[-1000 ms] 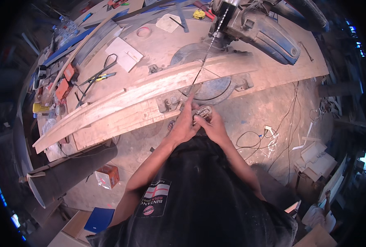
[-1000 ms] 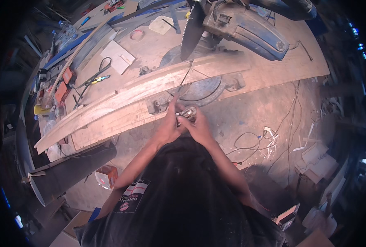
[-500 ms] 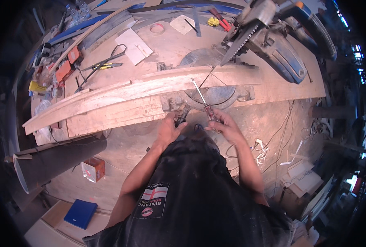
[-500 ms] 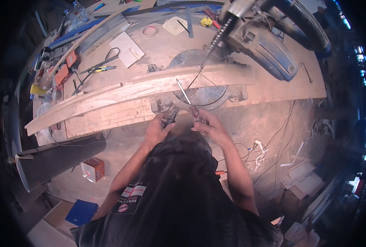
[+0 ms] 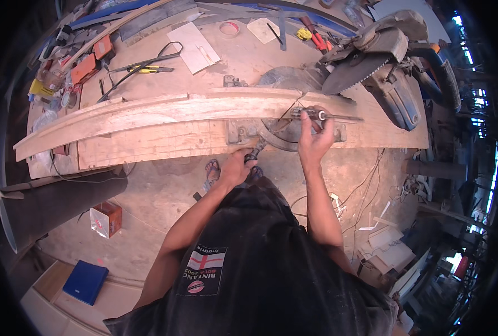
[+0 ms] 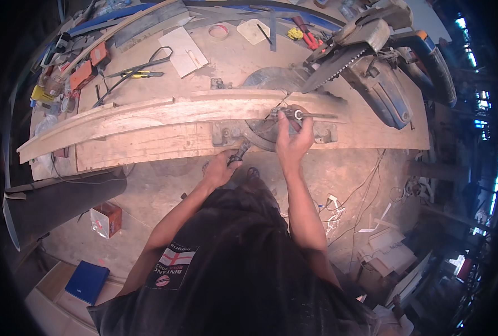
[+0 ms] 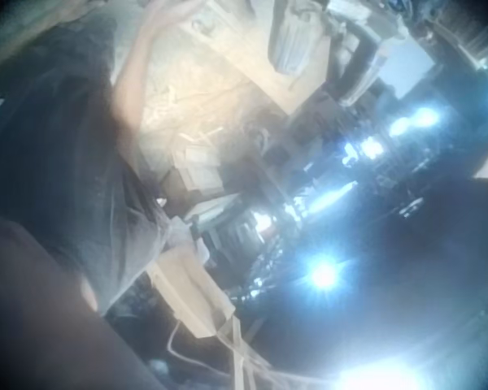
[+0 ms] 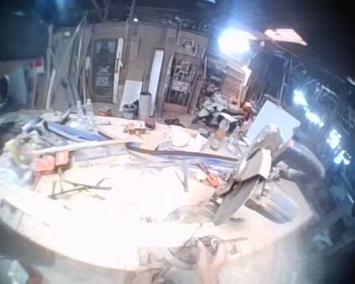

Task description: The person uses a miter saw to cut a wooden plank. They position the wood, lower the saw blade to make a cut, and then remove the cut piece. The person repeats this process for multiple cuts.

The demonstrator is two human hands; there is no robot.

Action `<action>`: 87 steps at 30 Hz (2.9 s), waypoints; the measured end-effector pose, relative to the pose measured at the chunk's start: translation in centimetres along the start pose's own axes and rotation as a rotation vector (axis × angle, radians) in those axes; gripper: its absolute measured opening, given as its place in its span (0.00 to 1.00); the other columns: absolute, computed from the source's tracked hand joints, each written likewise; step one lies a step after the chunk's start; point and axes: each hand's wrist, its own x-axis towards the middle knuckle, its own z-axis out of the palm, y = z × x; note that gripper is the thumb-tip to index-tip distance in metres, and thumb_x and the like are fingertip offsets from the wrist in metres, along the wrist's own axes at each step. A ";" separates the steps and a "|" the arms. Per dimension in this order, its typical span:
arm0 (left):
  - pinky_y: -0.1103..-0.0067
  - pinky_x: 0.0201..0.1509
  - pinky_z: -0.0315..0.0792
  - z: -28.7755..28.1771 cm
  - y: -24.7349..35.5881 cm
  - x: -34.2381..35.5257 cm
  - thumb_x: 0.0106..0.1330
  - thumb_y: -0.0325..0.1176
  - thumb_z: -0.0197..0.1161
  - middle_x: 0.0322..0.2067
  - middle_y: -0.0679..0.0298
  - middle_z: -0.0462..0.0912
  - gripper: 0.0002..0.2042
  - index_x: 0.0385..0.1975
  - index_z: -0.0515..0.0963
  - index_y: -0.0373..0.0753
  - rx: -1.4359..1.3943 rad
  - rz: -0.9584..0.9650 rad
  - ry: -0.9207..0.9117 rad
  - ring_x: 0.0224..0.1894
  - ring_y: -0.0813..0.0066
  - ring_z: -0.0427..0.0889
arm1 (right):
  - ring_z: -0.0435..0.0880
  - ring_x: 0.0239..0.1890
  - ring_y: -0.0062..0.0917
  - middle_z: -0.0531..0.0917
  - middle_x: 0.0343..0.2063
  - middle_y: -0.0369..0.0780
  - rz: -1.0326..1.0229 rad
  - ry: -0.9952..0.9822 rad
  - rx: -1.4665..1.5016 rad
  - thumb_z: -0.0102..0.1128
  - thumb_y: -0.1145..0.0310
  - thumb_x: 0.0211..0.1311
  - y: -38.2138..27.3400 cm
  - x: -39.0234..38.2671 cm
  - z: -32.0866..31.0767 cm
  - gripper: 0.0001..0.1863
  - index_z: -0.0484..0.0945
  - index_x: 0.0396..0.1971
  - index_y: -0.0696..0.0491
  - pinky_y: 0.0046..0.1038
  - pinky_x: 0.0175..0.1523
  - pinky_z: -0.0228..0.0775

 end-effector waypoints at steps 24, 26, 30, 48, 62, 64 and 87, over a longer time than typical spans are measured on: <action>0.59 0.62 0.79 -0.8 0.1 0.7 0.70 0.38 0.76 0.52 0.40 0.88 0.23 0.60 0.84 0.34 0.005 0.056 0.006 0.58 0.39 0.86 | 0.92 0.44 0.35 0.88 0.45 0.50 0.029 -0.019 -0.292 0.74 0.69 0.73 6.4 -0.9 -1.0 0.18 0.80 0.52 0.66 0.32 0.49 0.86; 0.59 0.62 0.79 -0.8 0.7 -0.1 0.70 0.38 0.76 0.51 0.40 0.89 0.23 0.60 0.84 0.33 0.014 -0.032 -0.041 0.57 0.39 0.86 | 0.92 0.44 0.33 0.88 0.46 0.50 -0.005 0.032 -0.134 0.73 0.73 0.73 2.8 -0.2 -1.4 0.16 0.80 0.53 0.65 0.32 0.50 0.87; 0.59 0.60 0.80 -0.2 0.0 0.0 0.70 0.37 0.76 0.49 0.40 0.89 0.22 0.59 0.84 0.32 -0.043 0.012 0.008 0.56 0.39 0.87 | 0.90 0.49 0.28 0.86 0.50 0.47 -0.187 0.107 -0.016 0.71 0.77 0.74 0.8 0.9 -1.2 0.17 0.78 0.56 0.65 0.28 0.52 0.87; 0.57 0.58 0.81 0.3 0.2 -0.2 0.70 0.38 0.76 0.49 0.43 0.90 0.21 0.59 0.85 0.36 0.047 0.039 0.046 0.55 0.40 0.88 | 0.89 0.51 0.36 0.87 0.50 0.49 -0.062 -0.119 -0.245 0.71 0.71 0.73 8.2 -2.2 -0.4 0.15 0.81 0.54 0.61 0.36 0.56 0.82; 0.57 0.59 0.69 1.2 11.0 8.7 0.66 0.33 0.74 0.57 0.60 0.80 0.22 0.61 0.85 0.45 0.653 0.578 0.285 0.59 0.58 0.79 | 0.90 0.45 0.43 0.88 0.43 0.50 -0.233 0.036 -0.207 0.72 0.72 0.71 5.8 4.6 -5.5 0.15 0.81 0.52 0.61 0.40 0.50 0.80; 0.55 0.60 0.70 1.7 11.5 9.8 0.67 0.36 0.74 0.58 0.60 0.80 0.21 0.61 0.86 0.45 0.643 0.558 0.256 0.59 0.56 0.79 | 0.88 0.45 0.48 0.87 0.43 0.52 -0.143 -0.070 -0.284 0.71 0.71 0.71 10.8 3.9 -5.6 0.14 0.81 0.51 0.61 0.43 0.51 0.79; 0.38 0.74 0.46 7.8 12.8 9.3 0.55 0.59 0.84 0.69 0.43 0.59 0.59 0.77 0.54 0.31 0.319 -0.202 0.900 0.74 0.42 0.56 | 0.86 0.47 0.55 0.86 0.44 0.53 -0.066 -0.211 -0.140 0.70 0.68 0.71 14.5 3.8 -6.4 0.13 0.82 0.47 0.62 0.48 0.53 0.77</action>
